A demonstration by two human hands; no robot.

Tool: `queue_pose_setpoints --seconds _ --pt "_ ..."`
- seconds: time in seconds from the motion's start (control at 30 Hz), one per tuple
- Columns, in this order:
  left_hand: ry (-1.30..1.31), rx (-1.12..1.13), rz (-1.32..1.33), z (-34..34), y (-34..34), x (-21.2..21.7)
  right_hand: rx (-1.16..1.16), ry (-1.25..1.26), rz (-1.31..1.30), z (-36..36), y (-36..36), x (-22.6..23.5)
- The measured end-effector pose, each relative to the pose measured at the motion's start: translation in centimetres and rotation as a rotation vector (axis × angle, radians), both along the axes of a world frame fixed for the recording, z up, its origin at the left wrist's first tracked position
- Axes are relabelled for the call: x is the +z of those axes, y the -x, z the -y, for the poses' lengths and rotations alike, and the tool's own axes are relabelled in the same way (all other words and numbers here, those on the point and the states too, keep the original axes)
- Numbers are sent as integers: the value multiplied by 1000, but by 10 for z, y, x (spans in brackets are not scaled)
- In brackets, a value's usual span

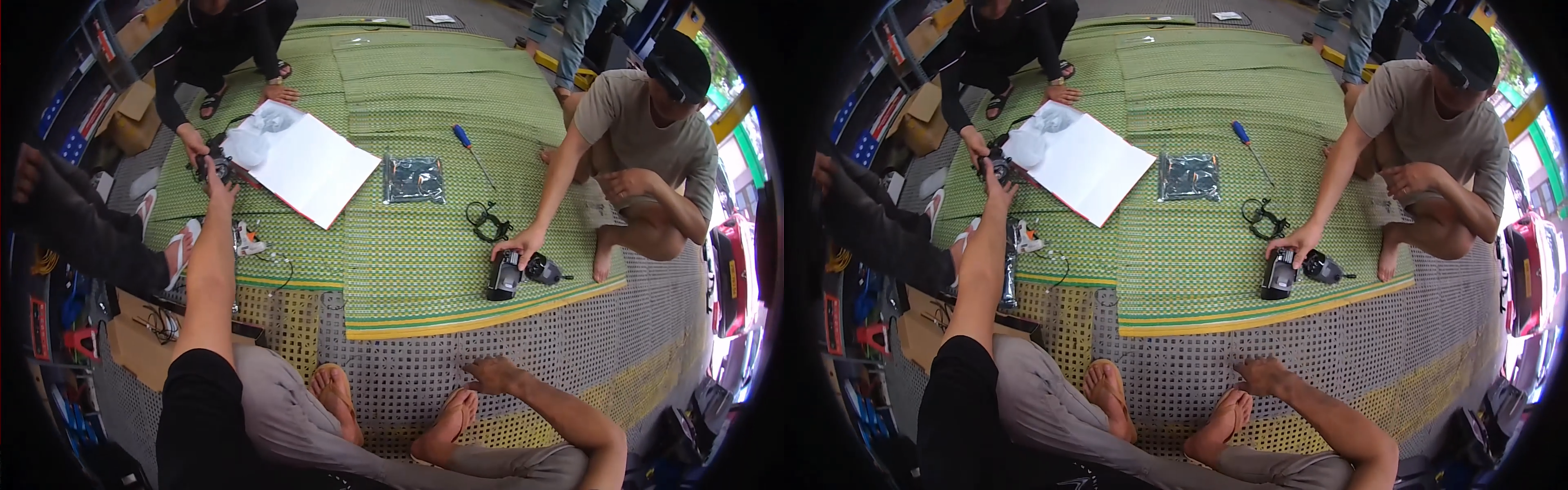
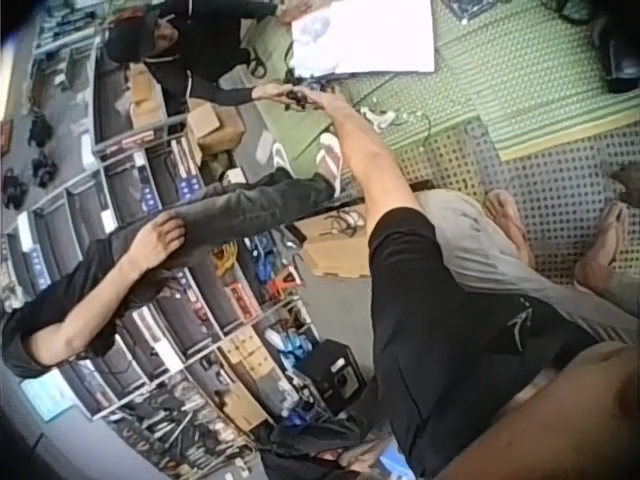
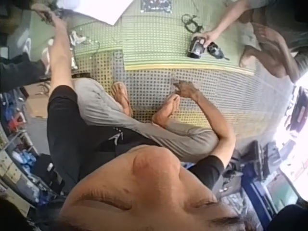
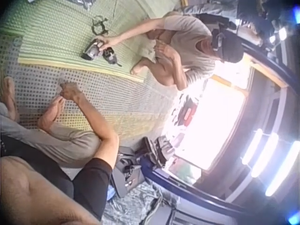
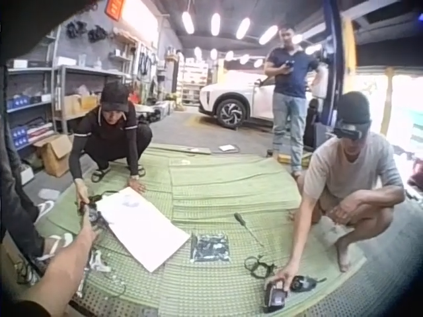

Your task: The recorder is assembling automotive lighting components with colleagues.

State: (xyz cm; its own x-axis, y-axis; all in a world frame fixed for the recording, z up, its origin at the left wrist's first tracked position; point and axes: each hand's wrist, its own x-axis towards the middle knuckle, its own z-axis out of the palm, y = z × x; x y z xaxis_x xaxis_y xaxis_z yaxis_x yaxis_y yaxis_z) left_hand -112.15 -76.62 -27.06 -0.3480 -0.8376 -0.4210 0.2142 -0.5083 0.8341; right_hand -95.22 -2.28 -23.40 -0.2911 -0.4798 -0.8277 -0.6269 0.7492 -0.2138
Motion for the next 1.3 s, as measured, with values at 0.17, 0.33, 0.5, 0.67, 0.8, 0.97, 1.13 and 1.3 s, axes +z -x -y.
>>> queue_pose_setpoints --seconds 0.17,0.33,0.5,0.67,0.8,0.97,1.13,1.3 --pt "-72 74 -254 11 3 -12 -112 -83 44 -16 -7 1" --pt "-203 114 -202 5 -12 -8 -139 -78 19 -9 43 18" --pt "-388 -203 -364 -57 -85 -9 -130 -4 -267 25 124 76" --pt "-316 -578 -688 -157 -169 10 -85 227 -436 44 211 119" --pt "-142 -923 -681 -204 -181 30 -204 282 -592 51 298 111" --pt "-363 -968 -534 -228 -146 44 -316 107 -636 44 401 39" --pt "-334 -1079 -113 -238 -130 61 -551 171 -723 32 510 -92" --pt "-337 -1136 -86 -268 -102 41 -614 197 -983 48 548 -182"
